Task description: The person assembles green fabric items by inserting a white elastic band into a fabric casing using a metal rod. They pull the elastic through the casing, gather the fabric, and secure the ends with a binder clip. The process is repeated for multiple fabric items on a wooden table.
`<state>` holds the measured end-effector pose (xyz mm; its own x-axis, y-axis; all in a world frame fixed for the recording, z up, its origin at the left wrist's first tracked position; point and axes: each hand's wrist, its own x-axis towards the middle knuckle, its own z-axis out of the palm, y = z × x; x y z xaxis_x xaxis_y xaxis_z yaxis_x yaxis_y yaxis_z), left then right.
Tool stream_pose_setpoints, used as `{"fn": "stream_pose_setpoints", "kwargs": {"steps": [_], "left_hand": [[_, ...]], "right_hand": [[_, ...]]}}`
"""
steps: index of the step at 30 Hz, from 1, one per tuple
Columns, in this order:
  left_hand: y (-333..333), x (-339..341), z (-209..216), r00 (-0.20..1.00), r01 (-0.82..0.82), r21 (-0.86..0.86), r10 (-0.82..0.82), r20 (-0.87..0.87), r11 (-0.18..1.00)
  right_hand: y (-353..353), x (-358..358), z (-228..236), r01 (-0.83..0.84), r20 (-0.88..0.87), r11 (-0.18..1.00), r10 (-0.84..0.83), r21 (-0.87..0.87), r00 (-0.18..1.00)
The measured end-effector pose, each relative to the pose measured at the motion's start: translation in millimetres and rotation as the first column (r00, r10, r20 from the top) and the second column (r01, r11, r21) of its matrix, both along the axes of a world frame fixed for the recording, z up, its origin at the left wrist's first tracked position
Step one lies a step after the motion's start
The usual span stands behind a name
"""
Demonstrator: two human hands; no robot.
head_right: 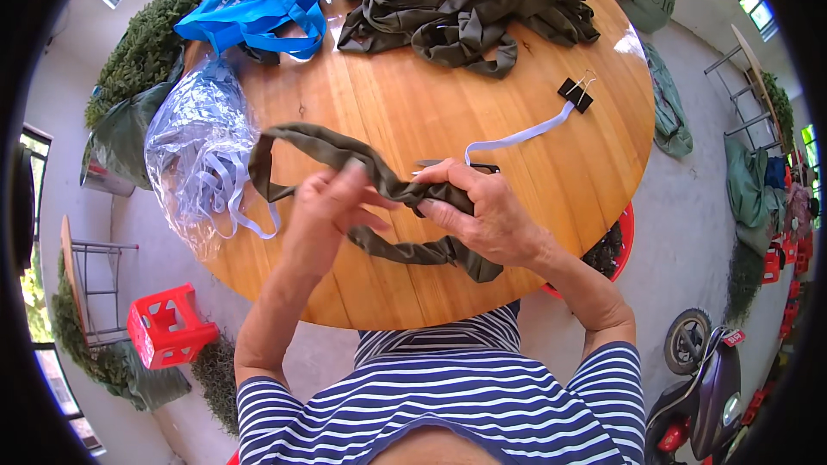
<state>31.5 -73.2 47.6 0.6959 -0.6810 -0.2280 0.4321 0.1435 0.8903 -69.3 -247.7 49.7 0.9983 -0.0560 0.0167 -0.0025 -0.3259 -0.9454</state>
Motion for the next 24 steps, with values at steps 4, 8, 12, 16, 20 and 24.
{"fn": "stream_pose_setpoints", "kwargs": {"steps": [4,8,12,16,20,24], "left_hand": [[10,16,0,0.979,-0.202,-0.148,0.202,-0.017,0.968],[-9,-15,-23,0.990,-0.137,-0.125,0.134,-0.038,0.983],[-15,-7,-21,0.978,-0.201,-0.139,0.192,-0.075,0.970],[-5,16,-11,0.953,-0.301,-0.117,0.295,-0.065,0.946],[6,48,-21,0.951,-0.308,-0.227,0.307,-0.041,0.924],[31,83,-19,0.928,-0.369,-0.291,0.368,-0.062,0.883]], "right_hand": [[6,-7,9,0.014,-0.073,0.999,-0.011,0.039,0.997],[17,2,5,0.053,-0.049,0.996,-0.050,0.065,0.998],[17,9,11,0.043,-0.129,0.997,-0.036,0.057,0.991],[6,5,12,-0.035,-0.251,0.986,0.076,0.162,0.965],[-5,-4,-9,-0.111,-0.253,0.993,0.114,0.025,0.961],[-12,-14,-11,-0.162,-0.116,0.959,0.138,-0.233,0.984]]}}
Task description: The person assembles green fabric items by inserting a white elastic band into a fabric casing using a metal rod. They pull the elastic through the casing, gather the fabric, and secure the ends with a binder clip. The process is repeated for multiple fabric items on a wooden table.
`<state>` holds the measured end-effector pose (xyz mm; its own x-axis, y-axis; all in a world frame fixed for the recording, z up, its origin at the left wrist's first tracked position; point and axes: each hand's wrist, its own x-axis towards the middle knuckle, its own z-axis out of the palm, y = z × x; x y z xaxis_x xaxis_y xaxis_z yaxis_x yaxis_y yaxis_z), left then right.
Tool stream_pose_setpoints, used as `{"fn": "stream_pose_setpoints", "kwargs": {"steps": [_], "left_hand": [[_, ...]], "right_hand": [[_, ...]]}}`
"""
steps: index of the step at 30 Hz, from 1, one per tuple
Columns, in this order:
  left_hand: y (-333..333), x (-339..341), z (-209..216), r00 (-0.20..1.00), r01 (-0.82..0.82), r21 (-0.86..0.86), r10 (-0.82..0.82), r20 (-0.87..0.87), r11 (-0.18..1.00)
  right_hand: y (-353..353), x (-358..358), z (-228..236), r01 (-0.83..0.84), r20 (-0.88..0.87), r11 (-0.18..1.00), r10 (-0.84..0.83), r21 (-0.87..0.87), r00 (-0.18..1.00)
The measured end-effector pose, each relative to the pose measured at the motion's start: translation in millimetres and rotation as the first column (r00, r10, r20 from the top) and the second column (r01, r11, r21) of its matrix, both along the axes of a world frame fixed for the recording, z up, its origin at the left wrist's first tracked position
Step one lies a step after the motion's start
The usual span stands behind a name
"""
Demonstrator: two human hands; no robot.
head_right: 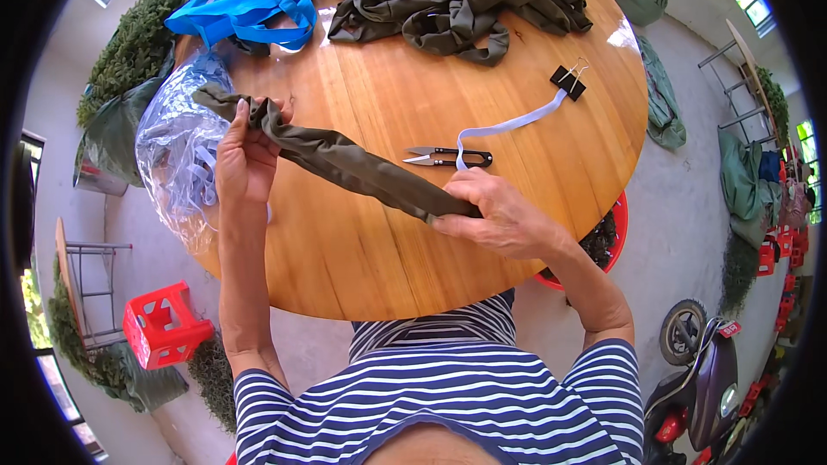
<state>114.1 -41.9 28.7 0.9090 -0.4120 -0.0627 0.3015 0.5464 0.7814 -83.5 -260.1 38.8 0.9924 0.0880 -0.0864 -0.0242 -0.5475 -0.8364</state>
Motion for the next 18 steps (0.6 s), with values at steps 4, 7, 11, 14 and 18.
{"fn": "stream_pose_setpoints", "kwargs": {"steps": [4,7,11,14,18], "left_hand": [[-10,-14,-3,0.998,0.053,0.025,-0.054,0.044,0.998],[-18,-32,1,0.999,0.043,0.063,-0.045,0.023,0.997],[-29,-44,4,0.998,0.061,0.076,-0.060,-0.011,0.995],[-19,-25,0,0.999,-0.007,0.065,0.005,0.044,0.998],[-12,-25,-8,0.999,0.028,0.049,-0.030,0.033,0.998]], "right_hand": [[-1,1,8,0.010,0.130,0.990,0.009,-0.144,0.991],[13,15,29,0.120,0.188,0.993,-0.117,-0.006,0.975],[30,45,21,0.098,0.081,0.989,-0.107,0.109,0.991],[20,38,-1,-0.012,0.105,0.996,0.003,0.090,0.994],[17,24,13,0.047,-0.194,0.973,-0.002,0.225,0.981]]}}
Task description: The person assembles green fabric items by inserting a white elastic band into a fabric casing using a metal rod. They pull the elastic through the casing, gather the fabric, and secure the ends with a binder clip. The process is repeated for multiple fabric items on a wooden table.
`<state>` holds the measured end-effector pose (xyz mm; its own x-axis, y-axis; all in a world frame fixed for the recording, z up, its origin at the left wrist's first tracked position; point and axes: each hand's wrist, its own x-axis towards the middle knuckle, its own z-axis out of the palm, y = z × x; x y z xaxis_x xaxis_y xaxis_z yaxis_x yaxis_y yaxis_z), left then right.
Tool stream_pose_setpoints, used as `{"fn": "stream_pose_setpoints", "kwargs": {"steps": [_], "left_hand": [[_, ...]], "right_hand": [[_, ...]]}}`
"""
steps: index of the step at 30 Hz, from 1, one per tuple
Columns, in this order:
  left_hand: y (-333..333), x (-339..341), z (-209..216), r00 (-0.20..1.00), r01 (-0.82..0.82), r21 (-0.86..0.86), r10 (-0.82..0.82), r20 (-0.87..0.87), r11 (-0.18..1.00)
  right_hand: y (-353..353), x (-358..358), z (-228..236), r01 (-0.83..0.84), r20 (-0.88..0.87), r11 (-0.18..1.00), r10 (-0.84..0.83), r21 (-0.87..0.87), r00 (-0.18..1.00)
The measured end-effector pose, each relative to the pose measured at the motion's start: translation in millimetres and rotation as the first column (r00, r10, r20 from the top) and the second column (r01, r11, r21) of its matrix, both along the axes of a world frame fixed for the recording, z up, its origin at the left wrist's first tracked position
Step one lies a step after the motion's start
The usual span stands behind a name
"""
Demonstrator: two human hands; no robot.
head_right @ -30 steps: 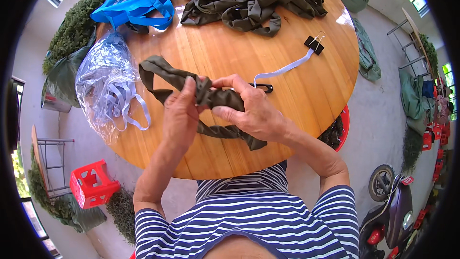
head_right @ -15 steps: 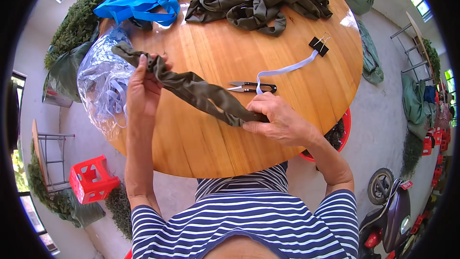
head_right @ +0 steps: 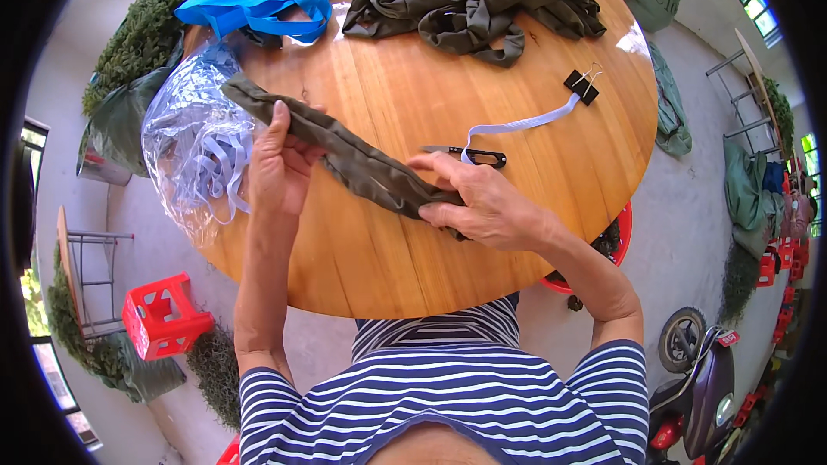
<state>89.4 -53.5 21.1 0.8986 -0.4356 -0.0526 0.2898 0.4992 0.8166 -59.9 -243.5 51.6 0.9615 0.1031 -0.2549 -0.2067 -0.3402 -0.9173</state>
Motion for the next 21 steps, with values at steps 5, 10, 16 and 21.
{"fn": "stream_pose_setpoints", "kwargs": {"steps": [5,10,16,21], "left_hand": [[-21,-29,4,0.994,0.023,-0.025,-0.025,-0.104,0.999],[-37,-66,-9,0.972,0.183,0.046,-0.174,-0.158,0.982],[-26,-61,5,0.941,0.304,0.102,-0.281,-0.189,0.947],[2,-24,6,0.992,-0.020,-0.091,0.008,-0.127,0.996]], "right_hand": [[21,19,2,0.116,0.268,0.993,-0.104,-0.029,0.958],[22,27,-15,0.114,0.518,0.989,-0.050,-0.093,0.854],[8,19,-10,0.125,0.423,0.970,-0.027,-0.207,0.906],[-2,-8,2,0.087,0.349,0.977,-0.014,-0.193,0.937]]}}
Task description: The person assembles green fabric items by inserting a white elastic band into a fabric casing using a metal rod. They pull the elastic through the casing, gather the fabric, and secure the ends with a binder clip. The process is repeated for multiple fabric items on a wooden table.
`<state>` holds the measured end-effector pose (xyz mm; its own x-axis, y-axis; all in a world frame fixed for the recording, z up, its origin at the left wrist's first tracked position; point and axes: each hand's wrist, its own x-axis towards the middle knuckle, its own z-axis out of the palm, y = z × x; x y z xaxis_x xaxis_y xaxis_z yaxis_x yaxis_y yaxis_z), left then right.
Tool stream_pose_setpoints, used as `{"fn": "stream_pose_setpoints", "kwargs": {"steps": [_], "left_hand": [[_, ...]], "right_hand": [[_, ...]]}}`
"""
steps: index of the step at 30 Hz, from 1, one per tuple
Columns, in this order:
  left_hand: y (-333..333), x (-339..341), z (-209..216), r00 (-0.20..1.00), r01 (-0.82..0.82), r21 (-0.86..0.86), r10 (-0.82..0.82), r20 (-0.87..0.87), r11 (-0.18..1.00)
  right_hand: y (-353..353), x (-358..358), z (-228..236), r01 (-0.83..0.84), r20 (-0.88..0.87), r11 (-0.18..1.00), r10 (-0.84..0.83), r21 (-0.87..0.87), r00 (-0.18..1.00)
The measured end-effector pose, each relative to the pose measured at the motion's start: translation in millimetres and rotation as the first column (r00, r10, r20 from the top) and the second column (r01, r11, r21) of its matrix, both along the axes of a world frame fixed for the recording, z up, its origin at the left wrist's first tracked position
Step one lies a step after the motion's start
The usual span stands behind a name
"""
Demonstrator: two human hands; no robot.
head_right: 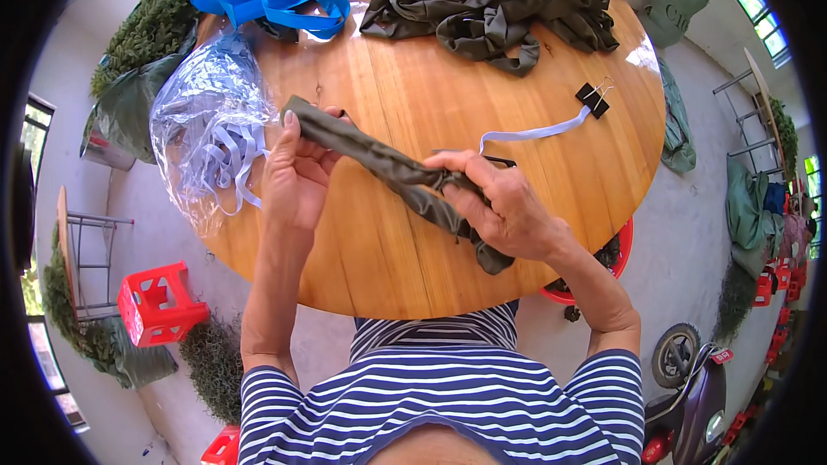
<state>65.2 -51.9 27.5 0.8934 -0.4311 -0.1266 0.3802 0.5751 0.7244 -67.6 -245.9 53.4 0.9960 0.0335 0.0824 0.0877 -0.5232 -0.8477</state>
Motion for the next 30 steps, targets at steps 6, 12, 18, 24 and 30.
{"fn": "stream_pose_setpoints", "kwargs": {"steps": [6,12,18,24,30], "left_hand": [[-25,-36,-12,0.996,0.037,0.008,-0.037,-0.081,0.999],[-34,-43,-18,0.988,0.119,0.038,-0.114,-0.109,0.992],[-26,-33,7,0.963,0.260,0.089,-0.252,-0.091,0.962],[21,5,17,0.980,0.003,0.422,-0.087,0.179,0.906],[28,11,15,0.943,0.316,0.305,-0.334,0.006,0.898]], "right_hand": [[11,1,0,0.048,-0.133,0.986,-0.026,0.161,0.991],[10,12,5,0.065,-0.192,0.993,-0.046,0.096,0.980],[10,19,5,0.079,-0.098,0.952,-0.052,0.295,0.994],[-15,0,15,0.099,-0.342,0.912,0.048,0.398,0.939],[-24,-3,8,0.064,-0.450,0.870,0.188,0.489,0.873]]}}
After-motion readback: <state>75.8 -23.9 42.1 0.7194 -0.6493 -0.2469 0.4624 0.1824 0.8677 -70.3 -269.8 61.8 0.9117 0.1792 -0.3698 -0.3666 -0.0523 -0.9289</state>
